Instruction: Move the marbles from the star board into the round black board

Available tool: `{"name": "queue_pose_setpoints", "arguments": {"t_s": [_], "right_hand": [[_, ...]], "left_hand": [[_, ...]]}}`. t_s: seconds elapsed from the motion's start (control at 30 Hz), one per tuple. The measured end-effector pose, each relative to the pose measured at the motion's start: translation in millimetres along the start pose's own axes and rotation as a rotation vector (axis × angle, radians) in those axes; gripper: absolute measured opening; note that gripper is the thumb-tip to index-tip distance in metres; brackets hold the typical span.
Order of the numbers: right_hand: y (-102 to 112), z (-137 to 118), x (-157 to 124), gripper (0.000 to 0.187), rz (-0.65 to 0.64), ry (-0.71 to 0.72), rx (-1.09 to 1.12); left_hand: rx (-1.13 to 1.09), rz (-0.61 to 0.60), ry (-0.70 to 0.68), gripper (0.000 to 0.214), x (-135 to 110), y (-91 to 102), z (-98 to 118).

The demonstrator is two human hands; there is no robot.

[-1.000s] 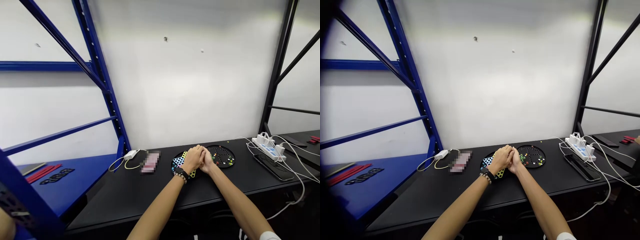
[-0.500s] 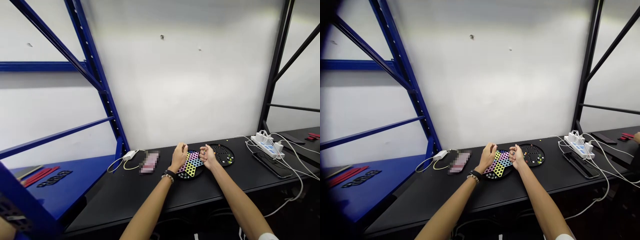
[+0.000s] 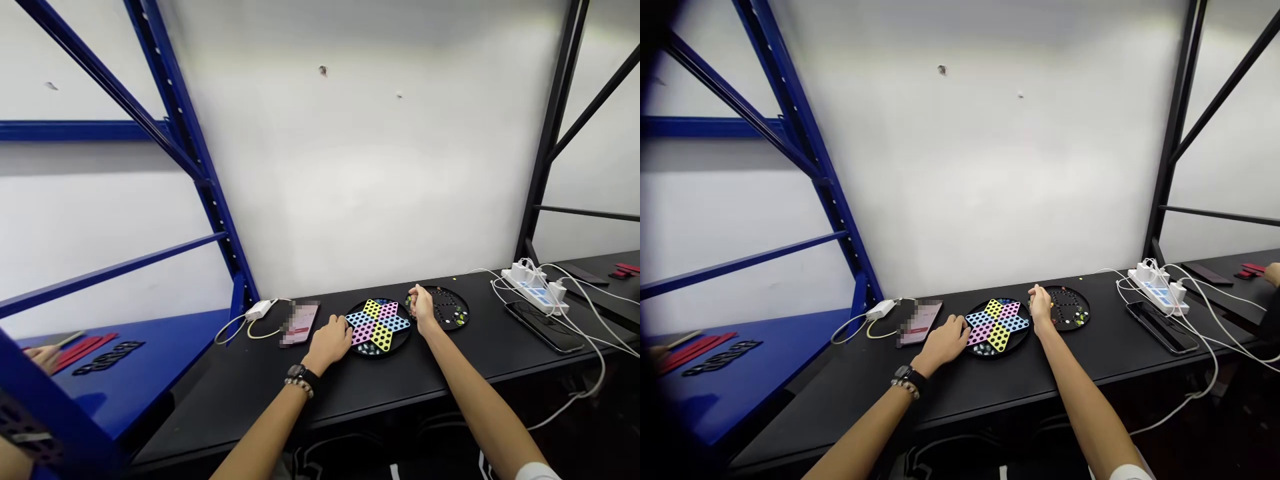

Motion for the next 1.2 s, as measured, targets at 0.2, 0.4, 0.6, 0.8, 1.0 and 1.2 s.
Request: {"name": "queue_pose_setpoints", "arguments": {"t_s": [0.2,0.4,0.6,0.8,1.0,1.2], "right_hand": [[-1.3,3.0,-0.4,0.032,-0.044,0.044,-0.072],[-5.6,5.2,-2.8,0.032,-0.083,0.022,-0.087],[-9.5,6.6,-6.8,0.037,-0.076,-0.045,-0.077],[-12.5,8.1,-9.8,0.041,-0.114,-0.07,-0.104],[-13.4,10.9,-9.8,0.043,-0.133,-0.082,-0.144],[-18.5,19.8,-14.0,0.041,-0.16,-0.175,-0.071]], "left_hand": [[0.1,0.032,0.032,0.032,5.1,1.7,3.9],[0.096,0.002,-0.019,0.036,5.1,-5.7,4.9],[0.015,-0.066,-0.065,0.046,3.3,-9.2,6.6],[-0.023,-0.071,-0.062,0.042,3.7,-12.1,4.3],[-0.153,-0.087,0.03,0.054,12.5,-15.5,-8.0],[-0.321,-0.043,0.097,0.057,22.7,-11.5,-26.4]]}}
Point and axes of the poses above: each hand's wrist, its own x-axis towards the middle knuckle, its own y-axis out of the back of the hand, z = x × y, the point moved 8 cm from there along x, towards the middle knuckle, and after that the axes turned 15 degrees about x, right-handed, at the moved point
